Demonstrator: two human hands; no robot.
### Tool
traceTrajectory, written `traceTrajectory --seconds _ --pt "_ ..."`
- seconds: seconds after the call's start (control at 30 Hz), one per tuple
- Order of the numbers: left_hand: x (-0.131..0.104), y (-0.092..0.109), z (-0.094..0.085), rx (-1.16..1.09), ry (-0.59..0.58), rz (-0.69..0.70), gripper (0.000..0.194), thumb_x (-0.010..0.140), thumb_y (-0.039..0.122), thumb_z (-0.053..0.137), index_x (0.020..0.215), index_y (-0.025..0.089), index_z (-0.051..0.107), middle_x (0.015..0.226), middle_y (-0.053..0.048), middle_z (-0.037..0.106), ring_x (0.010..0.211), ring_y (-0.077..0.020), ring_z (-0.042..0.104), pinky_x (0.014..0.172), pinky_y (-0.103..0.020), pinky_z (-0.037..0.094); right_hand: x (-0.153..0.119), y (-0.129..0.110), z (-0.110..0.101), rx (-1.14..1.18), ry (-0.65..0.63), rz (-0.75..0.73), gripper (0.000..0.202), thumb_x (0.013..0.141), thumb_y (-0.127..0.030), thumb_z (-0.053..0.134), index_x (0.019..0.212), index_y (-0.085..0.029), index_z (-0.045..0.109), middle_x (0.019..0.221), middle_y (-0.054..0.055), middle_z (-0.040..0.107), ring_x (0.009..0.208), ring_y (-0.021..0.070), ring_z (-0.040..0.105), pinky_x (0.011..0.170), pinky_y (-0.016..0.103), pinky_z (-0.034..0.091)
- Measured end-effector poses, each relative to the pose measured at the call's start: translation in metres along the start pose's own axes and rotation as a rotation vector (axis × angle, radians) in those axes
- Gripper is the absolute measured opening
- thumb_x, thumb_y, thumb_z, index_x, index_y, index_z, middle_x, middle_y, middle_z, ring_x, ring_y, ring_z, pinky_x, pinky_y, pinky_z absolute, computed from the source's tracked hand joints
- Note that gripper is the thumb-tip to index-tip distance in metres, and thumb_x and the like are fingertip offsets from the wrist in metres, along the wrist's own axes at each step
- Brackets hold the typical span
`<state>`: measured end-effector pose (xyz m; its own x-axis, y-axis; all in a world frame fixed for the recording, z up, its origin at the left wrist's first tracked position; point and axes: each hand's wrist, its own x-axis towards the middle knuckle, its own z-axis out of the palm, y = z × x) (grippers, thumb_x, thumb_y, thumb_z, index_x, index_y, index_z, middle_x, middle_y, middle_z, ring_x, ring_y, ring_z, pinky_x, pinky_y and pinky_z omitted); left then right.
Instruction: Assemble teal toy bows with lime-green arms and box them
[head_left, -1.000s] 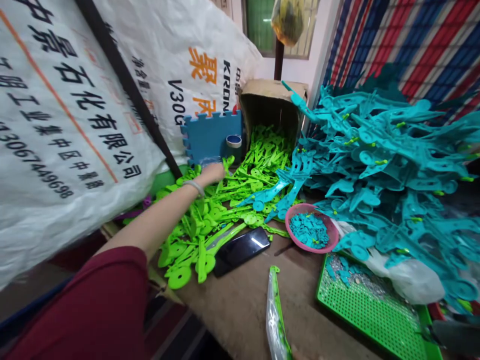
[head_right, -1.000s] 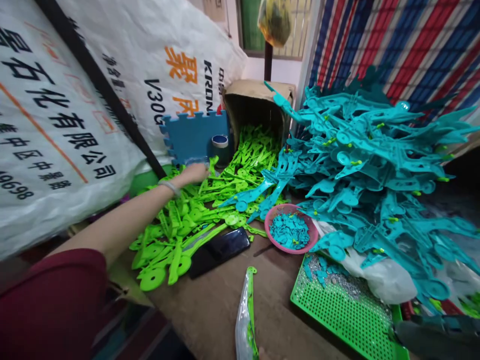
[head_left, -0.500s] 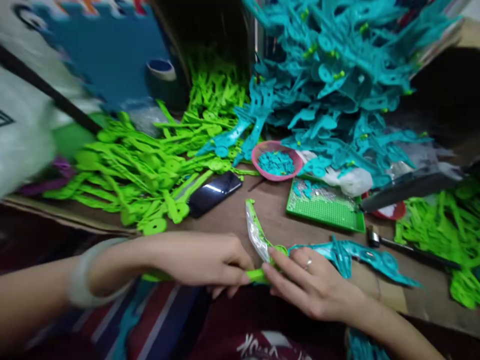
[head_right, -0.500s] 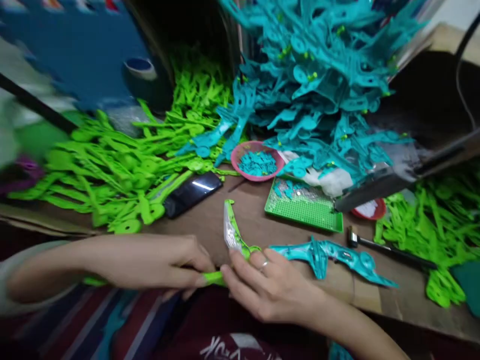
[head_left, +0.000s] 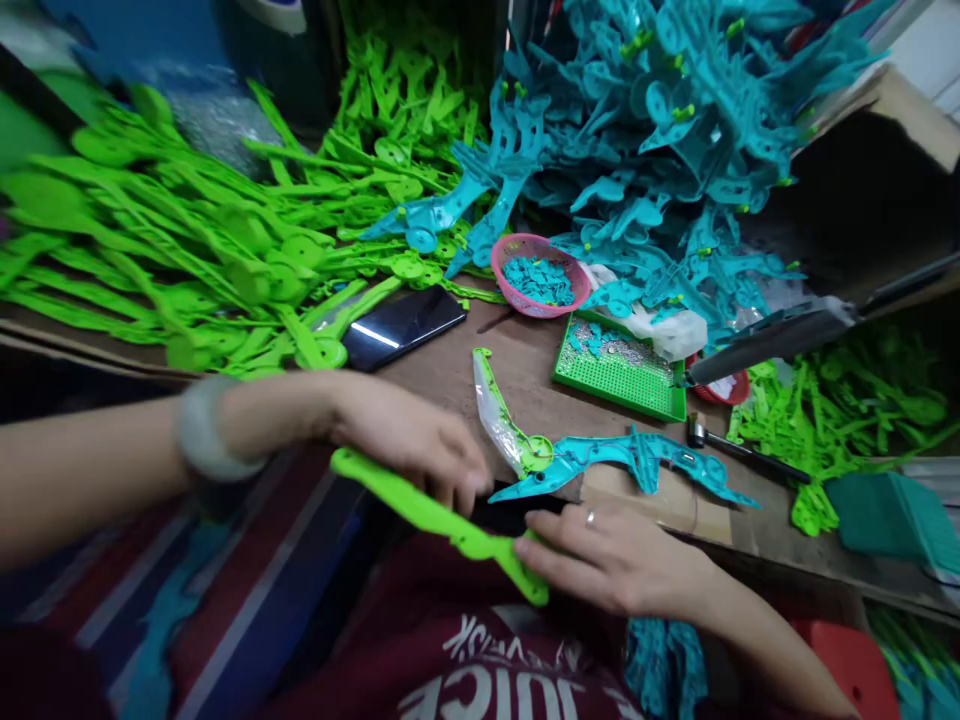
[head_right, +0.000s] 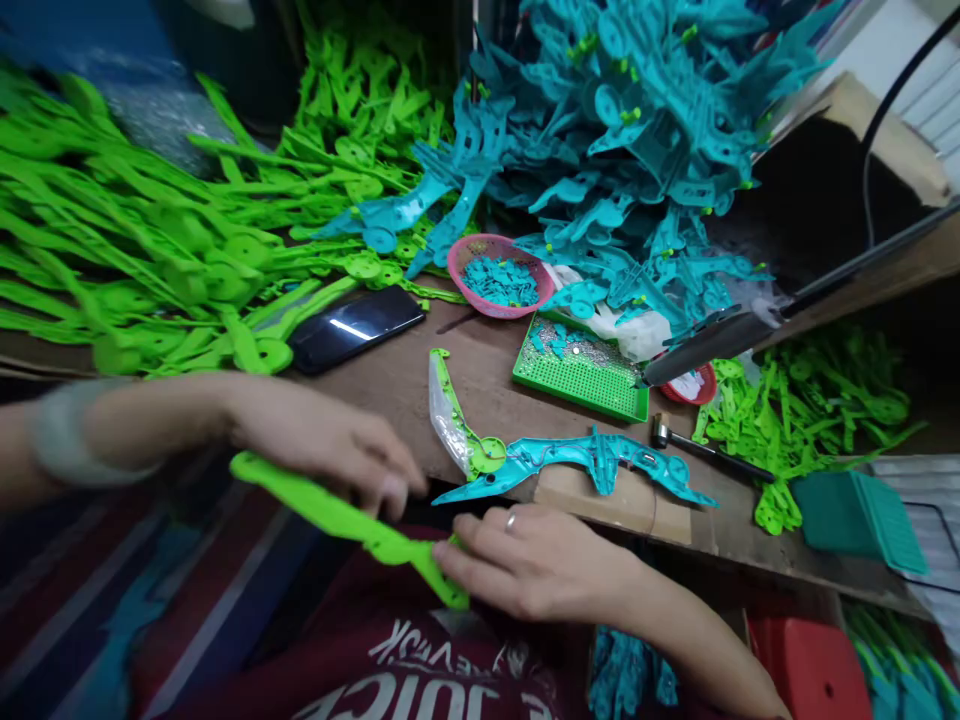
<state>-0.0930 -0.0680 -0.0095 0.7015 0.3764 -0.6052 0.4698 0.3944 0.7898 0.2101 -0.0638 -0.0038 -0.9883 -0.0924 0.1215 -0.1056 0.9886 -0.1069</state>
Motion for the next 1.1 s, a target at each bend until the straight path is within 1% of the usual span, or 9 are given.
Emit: traceTrajectory --seconds 0.13,0.2,0.23,0.3,0.4,0.47,0.83,0.97,1.1 --pt "-0.033 0.003 -0.021 0.114 1.442 0.232 0.047 0.092 0.05 0.046 0.117 0.013 0.062 0.106 -0.004 0.071 0.095 -0.0186 0.065 0.084 -0.037 0.051 -0.008 0.02 0.02 0.097 0.2 0.413 0.045 0.1 -0.033 0.056 0.141 -0.015 0.053 0.109 0.012 0.068 0.095 0.0203 0.064 0.075 0.032 0.055" --pt "-0.029 -0.007 -0.004 0.152 1.915 0.364 0.039 0.096 0.043 0.044 0.124 0.018 0.055 0.112 -0.002 0.067 0.096 -0.0159 0.063 0.085 -0.038 0.051 -0.005 0.033 0.036 0.177 0.259 0.497 0.048 0.097 -0.037 0.061 0.141 -0.018 0.055 0.103 0.01 0.066 0.091 0.0207 0.061 0.075 0.033 0.054" --pt "-0.019 -0.016 0.012 0.182 1.892 0.414 0.033 0.095 0.041 0.046 0.12 0.021 0.055 0.105 -0.001 0.066 0.089 -0.015 0.064 0.081 -0.037 0.052 -0.002 0.039 0.044 0.211 0.251 0.494 0.047 0.096 -0.037 0.062 0.139 -0.018 0.057 0.101 0.009 0.065 0.09 0.021 0.06 0.076 0.035 0.054" --pt "0.011 -0.038 0.05 0.336 1.558 0.429 0.022 0.092 0.036 0.053 0.106 0.021 0.059 0.095 -0.002 0.067 0.081 -0.0152 0.065 0.074 -0.033 0.055 0.006 0.048 0.057 0.259 0.179 0.465 0.045 0.095 -0.037 0.064 0.135 -0.018 0.062 0.1 0.009 0.065 0.091 0.0218 0.057 0.079 0.037 0.053" --pt "0.065 -0.069 0.1 0.419 1.246 0.36 0.046 0.09 0.032 0.06 0.133 0.015 0.051 0.113 -0.01 0.069 0.089 -0.0206 0.071 0.075 -0.034 0.058 0.012 0.054 0.066 0.296 0.07 0.491 0.044 0.094 -0.037 0.066 0.134 -0.019 0.064 0.097 0.009 0.064 0.093 0.0226 0.055 0.08 0.038 0.053" --pt "0.091 -0.082 0.117 0.4 1.168 0.362 0.061 0.091 0.029 0.062 0.146 0.014 0.041 0.122 -0.013 0.068 0.098 -0.023 0.072 0.08 -0.034 0.059 0.013 0.057 0.066 0.314 0.04 0.519 0.044 0.094 -0.036 0.066 0.135 -0.021 0.063 0.099 0.008 0.064 0.095 0.0227 0.055 0.082 0.038 0.054" --pt "0.114 -0.09 0.118 0.078 1.223 0.522 0.056 0.093 0.023 0.066 0.144 0.014 0.046 0.102 -0.004 0.073 0.088 -0.0177 0.072 0.08 -0.029 0.059 0.021 0.058 0.055 0.105 -0.102 0.388 0.045 0.096 -0.033 0.062 0.14 -0.021 0.06 0.102 0.012 0.064 0.094 0.0256 0.057 0.078 0.041 0.057" --pt "0.11 -0.085 0.122 0.319 1.291 0.435 0.049 0.096 0.019 0.058 0.144 0.014 0.045 0.113 -0.009 0.072 0.097 -0.0201 0.072 0.084 -0.032 0.06 0.023 0.055 0.053 0.065 -0.202 0.349 0.047 0.098 -0.034 0.059 0.142 -0.02 0.057 0.11 0.014 0.065 0.103 0.0273 0.058 0.086 0.044 0.057" --pt "0.115 -0.084 0.118 0.884 1.463 0.454 0.037 0.097 0.009 0.047 0.134 0.01 0.057 0.132 -0.014 0.067 0.123 -0.0253 0.063 0.105 -0.039 0.052 0.015 0.056 0.057 0.024 -0.122 0.312 0.043 0.098 -0.028 0.06 0.138 -0.015 0.059 0.119 0.017 0.069 0.112 0.0284 0.061 0.089 0.045 0.056"
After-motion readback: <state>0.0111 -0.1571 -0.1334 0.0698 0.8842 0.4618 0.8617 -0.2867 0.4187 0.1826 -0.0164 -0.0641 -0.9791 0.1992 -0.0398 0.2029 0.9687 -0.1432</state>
